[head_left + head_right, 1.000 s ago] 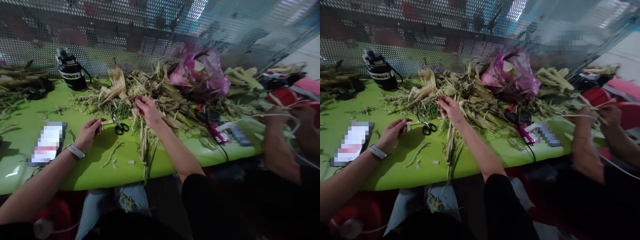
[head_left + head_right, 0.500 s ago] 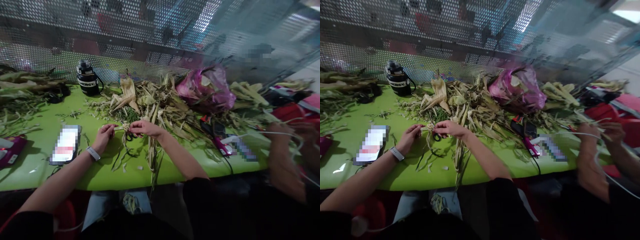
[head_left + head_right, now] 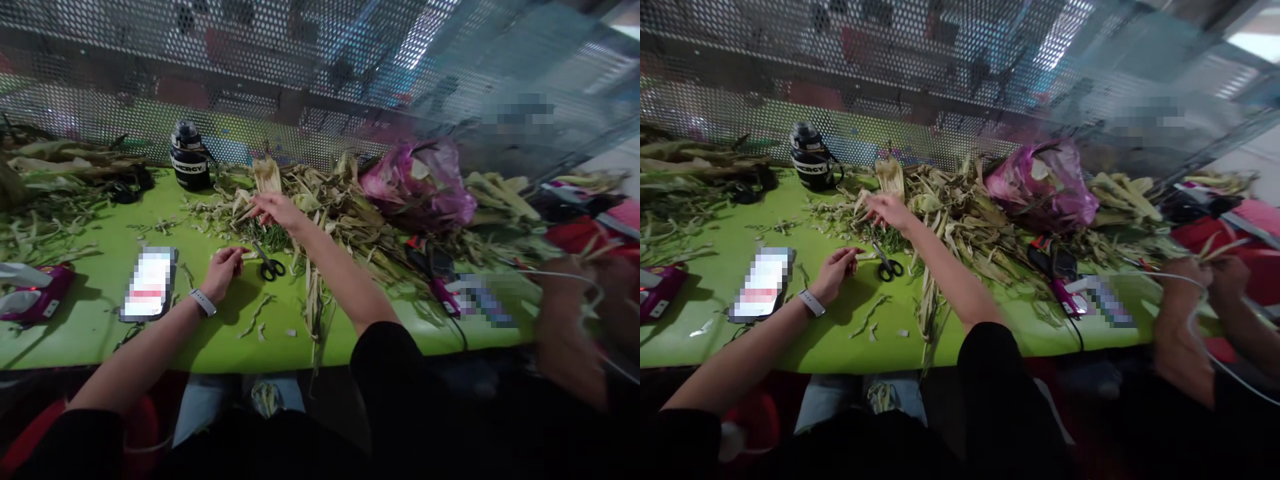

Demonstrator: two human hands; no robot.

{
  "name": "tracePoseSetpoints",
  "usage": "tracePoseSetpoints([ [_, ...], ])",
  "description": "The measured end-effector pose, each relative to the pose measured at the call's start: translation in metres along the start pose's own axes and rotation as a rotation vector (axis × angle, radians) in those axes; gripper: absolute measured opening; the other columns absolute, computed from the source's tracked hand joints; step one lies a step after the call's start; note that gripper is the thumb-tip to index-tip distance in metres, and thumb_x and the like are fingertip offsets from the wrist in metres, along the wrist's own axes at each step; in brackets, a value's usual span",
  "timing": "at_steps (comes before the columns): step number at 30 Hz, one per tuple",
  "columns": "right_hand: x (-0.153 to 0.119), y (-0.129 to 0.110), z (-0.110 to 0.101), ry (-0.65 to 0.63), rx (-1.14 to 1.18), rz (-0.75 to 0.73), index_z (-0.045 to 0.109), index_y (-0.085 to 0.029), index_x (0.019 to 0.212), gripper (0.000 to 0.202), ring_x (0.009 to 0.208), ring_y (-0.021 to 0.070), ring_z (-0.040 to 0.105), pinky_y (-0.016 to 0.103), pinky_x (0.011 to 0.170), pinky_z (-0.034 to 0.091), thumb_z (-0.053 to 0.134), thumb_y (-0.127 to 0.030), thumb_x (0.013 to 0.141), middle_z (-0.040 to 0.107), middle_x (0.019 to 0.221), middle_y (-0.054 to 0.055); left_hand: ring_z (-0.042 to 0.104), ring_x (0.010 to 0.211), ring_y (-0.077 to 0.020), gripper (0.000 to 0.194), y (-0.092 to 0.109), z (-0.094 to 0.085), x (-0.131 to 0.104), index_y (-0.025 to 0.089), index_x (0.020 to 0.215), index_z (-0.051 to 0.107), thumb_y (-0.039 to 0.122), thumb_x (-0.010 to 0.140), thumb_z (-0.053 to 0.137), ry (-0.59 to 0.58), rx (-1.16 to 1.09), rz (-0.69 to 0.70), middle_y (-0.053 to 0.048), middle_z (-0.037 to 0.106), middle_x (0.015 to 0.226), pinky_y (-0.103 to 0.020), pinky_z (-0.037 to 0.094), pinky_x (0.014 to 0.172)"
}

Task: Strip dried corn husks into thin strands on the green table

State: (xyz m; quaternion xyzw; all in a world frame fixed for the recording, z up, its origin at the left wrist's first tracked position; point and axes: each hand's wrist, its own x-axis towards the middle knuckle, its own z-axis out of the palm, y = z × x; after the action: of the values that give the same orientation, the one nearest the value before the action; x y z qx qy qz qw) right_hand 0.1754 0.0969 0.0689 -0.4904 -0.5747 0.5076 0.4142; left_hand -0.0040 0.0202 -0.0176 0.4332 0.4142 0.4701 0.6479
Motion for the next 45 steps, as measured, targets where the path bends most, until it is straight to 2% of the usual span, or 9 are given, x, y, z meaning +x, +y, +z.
tracePoseSetpoints([
  [6,-0.036,0.051,-0.027,-0.01,-0.104,0.047,0.068,-0.013,0.088,0.023,0.048,0.0057,0.056,0.016,0.042,0.036,0.068,-0.036,0.083,0.069,0.071,0.001,0.04,0.046,-0.0059,0.035,0.002,0.001,-0.003,0.012,0.087,0.07,0.045,0.075,0.071,-0.049,0.077,0.057,0.004,0.051,0.052,-0.02,0.029,0.046],
  [13,-0.045,0.065,-0.077,0.324,-0.534,-0.016,0.066,-0.012,0.105,0.024,0.08,0.0172,0.065,0.03,0.073,0.053,0.052,-0.024,0.089,0.07,0.098,0.012,0.042,0.045,-0.0068,0.036,0.003,0.005,-0.007,0.012,0.085,0.069,0.045,0.073,0.073,-0.128,0.131,0.041,0.004,0.052,0.053,-0.021,0.03,0.045],
  [17,-0.029,0.056,-0.093,0.52,-0.988,-0.112,0.059,-0.012,0.124,0.037,0.125,0.031,0.048,0.045,0.106,0.038,0.047,-0.02,0.09,0.053,0.135,0.02,0.042,0.046,-0.0066,0.034,0.002,0.002,-0.005,0.012,0.085,0.069,0.045,0.074,0.073,-0.12,0.155,0.056,0.003,0.052,0.054,-0.02,0.031,0.045],
  [21,-0.014,0.055,-0.093,0.506,-1.325,-0.063,0.04,-0.006,0.143,0.067,0.137,0.0406,0.032,0.053,0.111,0.028,0.06,-0.021,0.081,0.035,0.151,0.024,0.041,0.045,-0.0064,0.034,0.004,0.003,-0.006,0.014,0.083,0.069,0.046,0.073,0.073,-0.125,0.173,0.039,0.004,0.052,0.053,-0.02,0.03,0.045],
  [27,0.026,0.047,-0.082,0.511,-1.172,-0.157,0.059,-0.013,0.124,0.04,0.129,0.028,0.044,0.039,0.11,0.032,0.046,-0.019,0.087,0.056,0.136,0.014,0.043,0.046,-0.0073,0.04,0.006,0.002,-0.007,0.013,0.085,0.069,0.05,0.071,0.073,-0.14,0.179,0.031,0.003,0.052,0.053,-0.021,0.032,0.046],
  [32,0.086,0.029,-0.07,0.513,-1.041,0.046,0.063,-0.011,0.114,0.034,0.11,0.0257,0.06,0.035,0.094,0.045,0.044,-0.03,0.093,0.067,0.117,0.018,0.044,0.049,-0.0081,0.041,0.008,-0.002,-0.008,0.012,0.087,0.068,0.05,0.074,0.071,-0.1,0.18,0.034,0.003,0.053,0.056,-0.021,0.035,0.049],
  [37,0.114,0.026,-0.064,0.533,-1.014,0.175,0.069,-0.008,0.099,0.028,0.098,0.0278,0.066,0.034,0.083,0.048,0.063,-0.03,0.082,0.071,0.102,0.022,0.043,0.048,-0.0084,0.04,0.01,-0.002,-0.009,0.013,0.082,0.066,0.052,0.072,0.071,-0.082,0.161,0.037,0.003,0.052,0.054,-0.022,0.034,0.049],
  [42,0.106,-0.001,-0.095,0.722,-1.025,0.102,0.064,-0.012,0.108,0.031,0.105,0.0264,0.062,0.036,0.088,0.047,0.04,-0.025,0.094,0.067,0.113,0.02,0.043,0.048,-0.0083,0.042,0.009,0.001,-0.008,0.014,0.081,0.067,0.054,0.07,0.072,-0.106,0.157,0.014,0.003,0.052,0.054,-0.022,0.033,0.048],
  [45,0.094,-0.024,-0.124,0.889,-1.014,-0.069,0.064,-0.015,0.096,0.031,0.1,0.0254,0.062,0.039,0.089,0.046,0.037,-0.03,0.096,0.068,0.103,0.016,0.041,0.047,-0.008,0.043,0.01,0.002,-0.008,0.014,0.081,0.068,0.055,0.069,0.072,-0.102,0.163,0.021,0.004,0.05,0.053,-0.022,0.031,0.048],
])
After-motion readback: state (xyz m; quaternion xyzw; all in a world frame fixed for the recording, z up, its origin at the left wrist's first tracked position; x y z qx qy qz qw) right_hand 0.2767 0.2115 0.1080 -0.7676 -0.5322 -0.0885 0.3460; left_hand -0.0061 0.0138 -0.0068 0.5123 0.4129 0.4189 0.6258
